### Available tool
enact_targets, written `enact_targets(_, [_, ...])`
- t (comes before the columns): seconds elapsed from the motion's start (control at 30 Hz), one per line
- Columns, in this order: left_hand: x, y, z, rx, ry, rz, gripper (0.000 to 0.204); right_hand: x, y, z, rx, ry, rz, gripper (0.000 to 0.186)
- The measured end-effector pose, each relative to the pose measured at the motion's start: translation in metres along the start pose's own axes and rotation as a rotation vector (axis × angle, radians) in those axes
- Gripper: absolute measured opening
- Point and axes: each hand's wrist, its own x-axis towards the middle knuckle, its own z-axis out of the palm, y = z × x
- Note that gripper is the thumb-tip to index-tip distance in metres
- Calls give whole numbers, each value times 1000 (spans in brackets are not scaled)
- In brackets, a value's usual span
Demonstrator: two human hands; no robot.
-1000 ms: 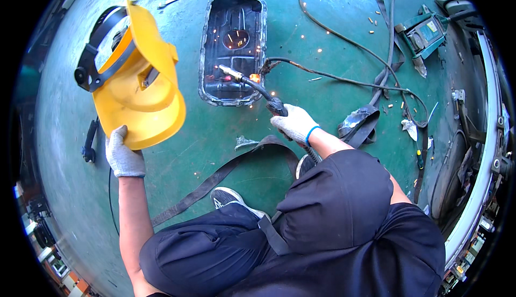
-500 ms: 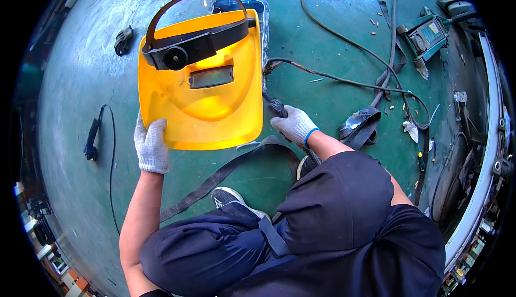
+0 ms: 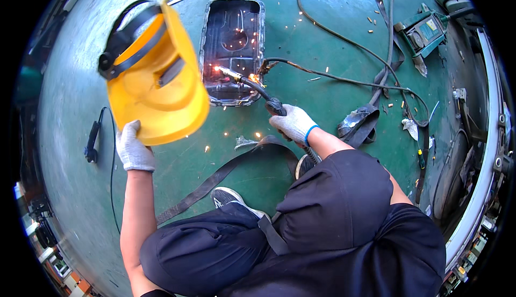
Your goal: The person welds a rectangular metal component on a green floor using a welding torch while holding a yellow face shield for protection. Sparks are visible during the welding process.
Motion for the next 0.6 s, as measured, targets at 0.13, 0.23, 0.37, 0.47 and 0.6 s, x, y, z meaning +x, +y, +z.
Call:
enact_targets(0.13, [8,10,-7,-52,147,-21,45,1,2,-1,-7,3,-4,29])
enact_targets(0.23, [11,9,-8,-90,176,-45,44,0,0,-2,0,9,-5,27])
enact_targets(0.37, [11,9,-15,-62,157,-45,44,-5,-6,1,-4,5,-11,25])
enact_targets(0.47, [9,6,-14,-50,152,-74,45,-5,-5,1,-30,18,-19,24])
enact_targets(0.6, [5,3,-7,-53,111,-59,47,-4,-3,2,-34,34,-23,24])
